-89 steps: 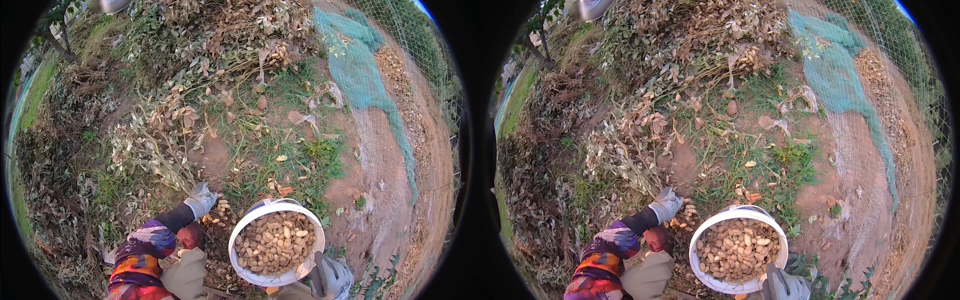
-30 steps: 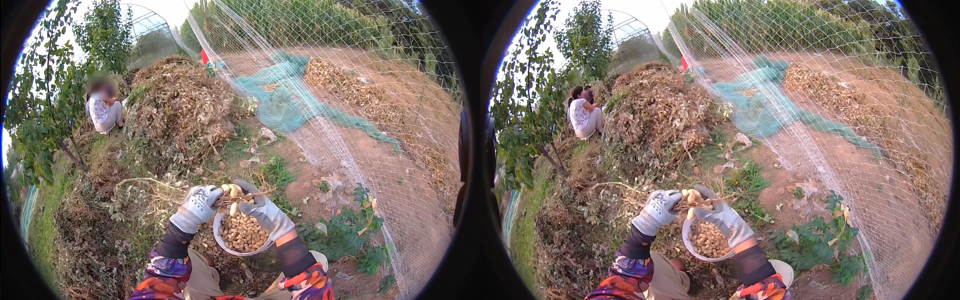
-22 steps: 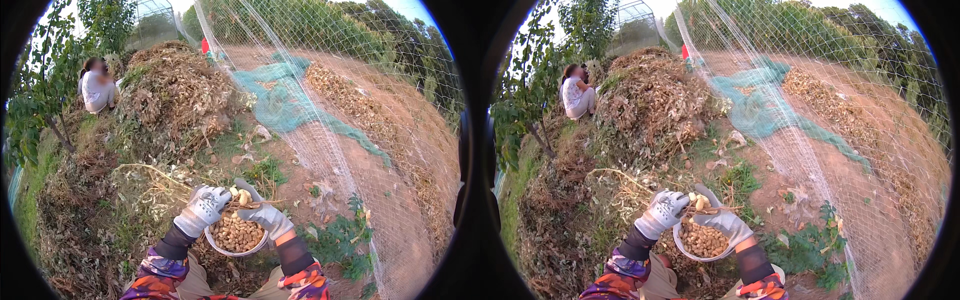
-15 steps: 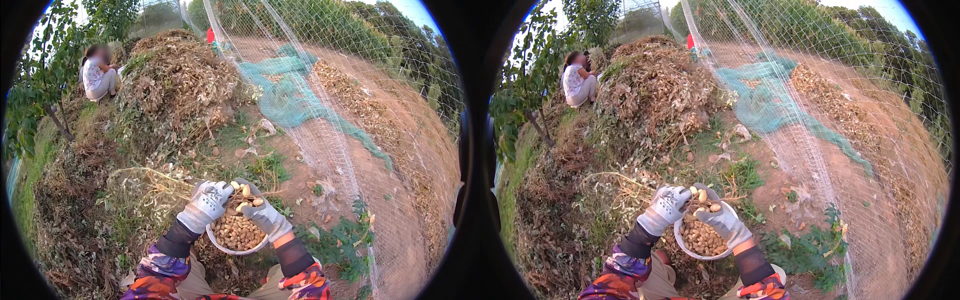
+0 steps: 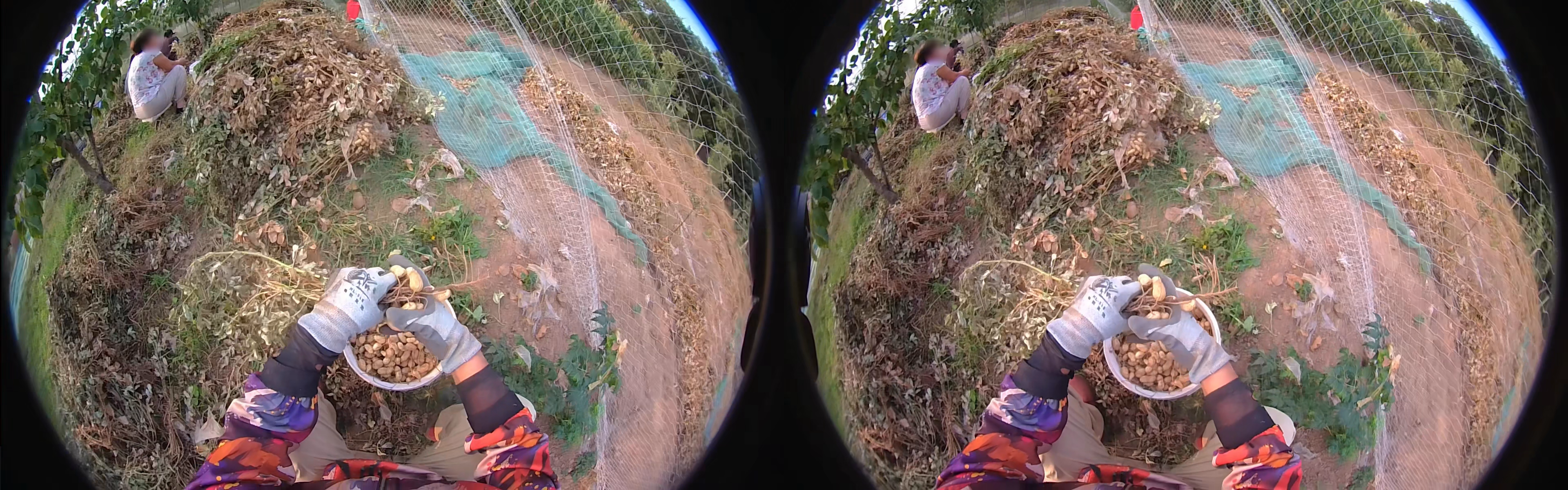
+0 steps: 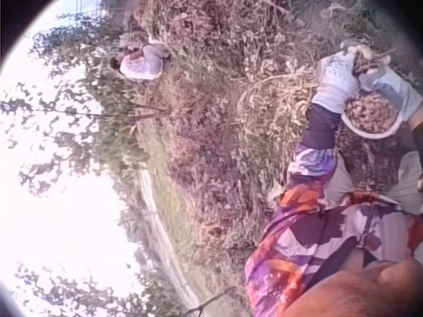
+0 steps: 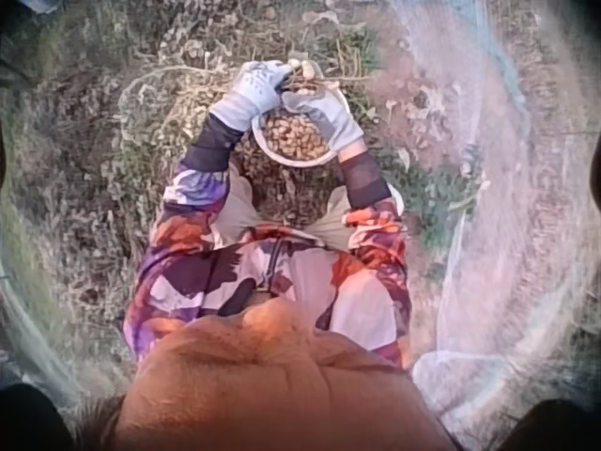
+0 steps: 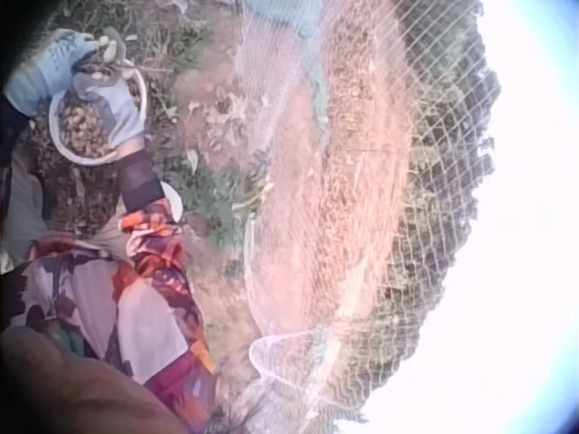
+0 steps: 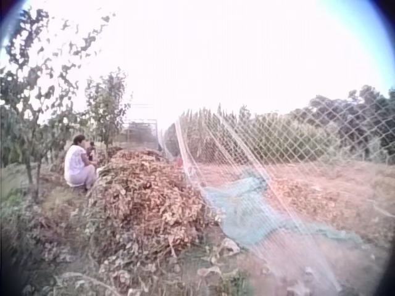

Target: The person sits on the ground and repeatedly pulls peanuts from the roots of peanut plants, placing them into a white bucket. The person also discards the plant stems onto a nearby pile.

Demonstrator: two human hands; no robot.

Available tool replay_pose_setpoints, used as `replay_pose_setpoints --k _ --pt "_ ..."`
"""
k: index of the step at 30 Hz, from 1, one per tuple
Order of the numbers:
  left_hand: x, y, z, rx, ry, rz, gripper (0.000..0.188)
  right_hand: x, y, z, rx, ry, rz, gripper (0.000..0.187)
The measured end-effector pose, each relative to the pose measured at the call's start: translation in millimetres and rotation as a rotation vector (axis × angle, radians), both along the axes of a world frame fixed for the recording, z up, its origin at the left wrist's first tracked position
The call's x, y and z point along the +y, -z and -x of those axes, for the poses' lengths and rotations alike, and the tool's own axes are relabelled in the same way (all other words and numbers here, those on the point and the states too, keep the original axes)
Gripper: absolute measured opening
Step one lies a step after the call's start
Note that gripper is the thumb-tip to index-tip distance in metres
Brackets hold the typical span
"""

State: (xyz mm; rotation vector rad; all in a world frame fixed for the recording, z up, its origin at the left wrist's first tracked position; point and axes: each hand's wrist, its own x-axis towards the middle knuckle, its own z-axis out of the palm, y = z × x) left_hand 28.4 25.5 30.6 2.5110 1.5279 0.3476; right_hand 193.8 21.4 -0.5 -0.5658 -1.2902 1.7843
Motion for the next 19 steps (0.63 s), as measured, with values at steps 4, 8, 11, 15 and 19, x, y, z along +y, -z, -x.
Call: replay_pose_setpoints --k 4,8,11,15,19 --pt "1.4 3.3 -0.2 -0.032 -0.030 -0.029 0.036 11.8 9.1 -11.4 -0.208 -0.190 0.100 0.072" --pt "4.7 -1.5 1.8 0.189 -0.041 0.176 0.028 23.2 23.4 2.8 -0.423 -0.089 -0.377 0.059" --pt "3.9 -3.3 -1.4 0.267 -0.013 0.264 0.024 26.8 37.0 0.7 -0.563 -0.106 -0.430 0.060" --pt "1.2 -2.0 3.5 0.270 -0.025 0.339 0.024 20.7 32.3 7.8 -0.477 -0.115 -0.243 0.052" --pt "2.1 5.4 4.6 0.248 0.004 0.327 0.026 30.3 40.4 3.5 -0.175 -0.316 0.124 0.049"
